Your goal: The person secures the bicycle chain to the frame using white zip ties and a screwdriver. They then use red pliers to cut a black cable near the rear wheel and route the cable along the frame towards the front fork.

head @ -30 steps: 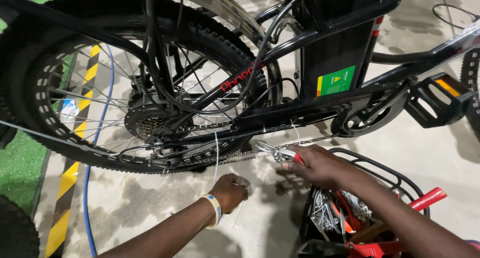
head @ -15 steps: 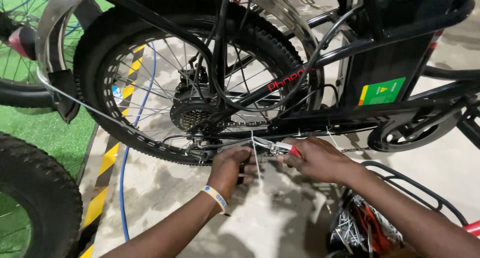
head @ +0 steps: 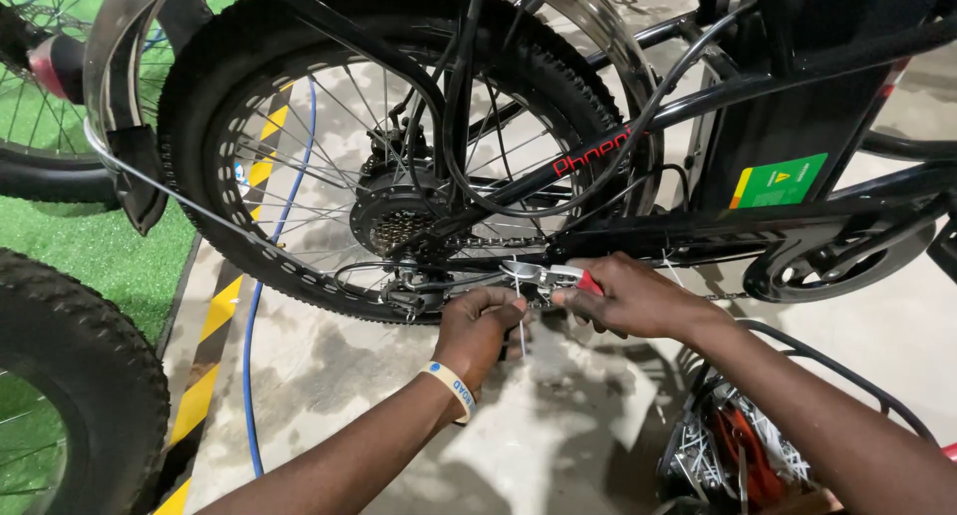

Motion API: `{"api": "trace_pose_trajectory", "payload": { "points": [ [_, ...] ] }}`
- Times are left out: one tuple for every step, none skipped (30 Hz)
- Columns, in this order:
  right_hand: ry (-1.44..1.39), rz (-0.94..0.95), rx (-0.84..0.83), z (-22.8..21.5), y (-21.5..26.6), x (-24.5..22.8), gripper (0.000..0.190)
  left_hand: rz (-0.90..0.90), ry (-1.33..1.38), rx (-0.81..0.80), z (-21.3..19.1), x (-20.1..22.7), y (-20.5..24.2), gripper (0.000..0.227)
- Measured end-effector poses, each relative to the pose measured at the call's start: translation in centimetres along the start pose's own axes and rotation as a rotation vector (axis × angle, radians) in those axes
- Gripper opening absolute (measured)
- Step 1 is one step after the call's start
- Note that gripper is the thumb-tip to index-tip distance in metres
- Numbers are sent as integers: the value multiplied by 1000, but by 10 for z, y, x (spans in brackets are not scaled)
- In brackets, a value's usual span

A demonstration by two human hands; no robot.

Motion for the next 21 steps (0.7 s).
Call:
{"api": "trace_pose_trajectory", "payload": {
  "points": [
    [0,0,0,0,0,-1,24,0,0,0,0,-1,-1,14],
    [2,-1,1,0,0,-1,24,3,9,-1,-1,-2,-1,14],
    [4,-2,2,-1,1,-2,24,7,19,-1,-1,-2,-2,14],
    [5,-2,2,-1,0,-3,24,7,20,-1,-1,-1,-1,14],
    [0,-2,1,-1,0,-3,25,6,26,3,-2,0,0,13],
    [-5,-2,1,-1,0,-3,25,6,32,7,-2,1,1,12],
    [-5,0,2,2,3,-2,25,5,33,5,-3,0,0,12],
    [22,-34,39,4,7,-2,24,15,5,-12,-2,0,0,13],
    [48,-67,79,6,12,-2,25,25,-23,-31,-2,0,0,13],
    [47,-65,82,10,14,0,25,25,-23,-35,0,-2,2,13],
    [94,-38,106,13,17,3,23,23,-37,-67,3,-5,4,13],
    [140,-12,129,17,19,5,22,20,-52,-98,6,-8,7,13],
    [139,-6,135,16,32,1,22,20,-52,-106,6,-14,7,13],
    [129,77,108,17,44,-2,21,17,-144,-156,7,-21,7,13],
    [117,161,80,18,56,-4,20,13,-236,-205,8,-28,7,12],
    [115,167,84,16,58,3,20,12,-237,-212,8,-33,7,12],
    [80,391,30,15,61,18,18,14,-310,-273,9,-38,8,17],
    [40,615,-22,14,66,33,21,16,-384,-336,12,-44,9,24],
    [34,631,-19,5,76,43,21,11,-383,-352,17,-51,4,24],
    [-25,570,80,-7,86,51,22,108,-556,-401,24,-57,-1,24],
    [-84,514,185,-20,100,60,24,212,-725,-455,35,-62,-6,33]
  ]
}}
Point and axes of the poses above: each hand's wrist, its own y-axis away from the middle knuckle, its own z-axis out of the palm, x = y × z, the point moved 3 cm from there along -y, towards the middle knuckle, and after that the axes turned 14 degrees about z, right-handed, at the moved point
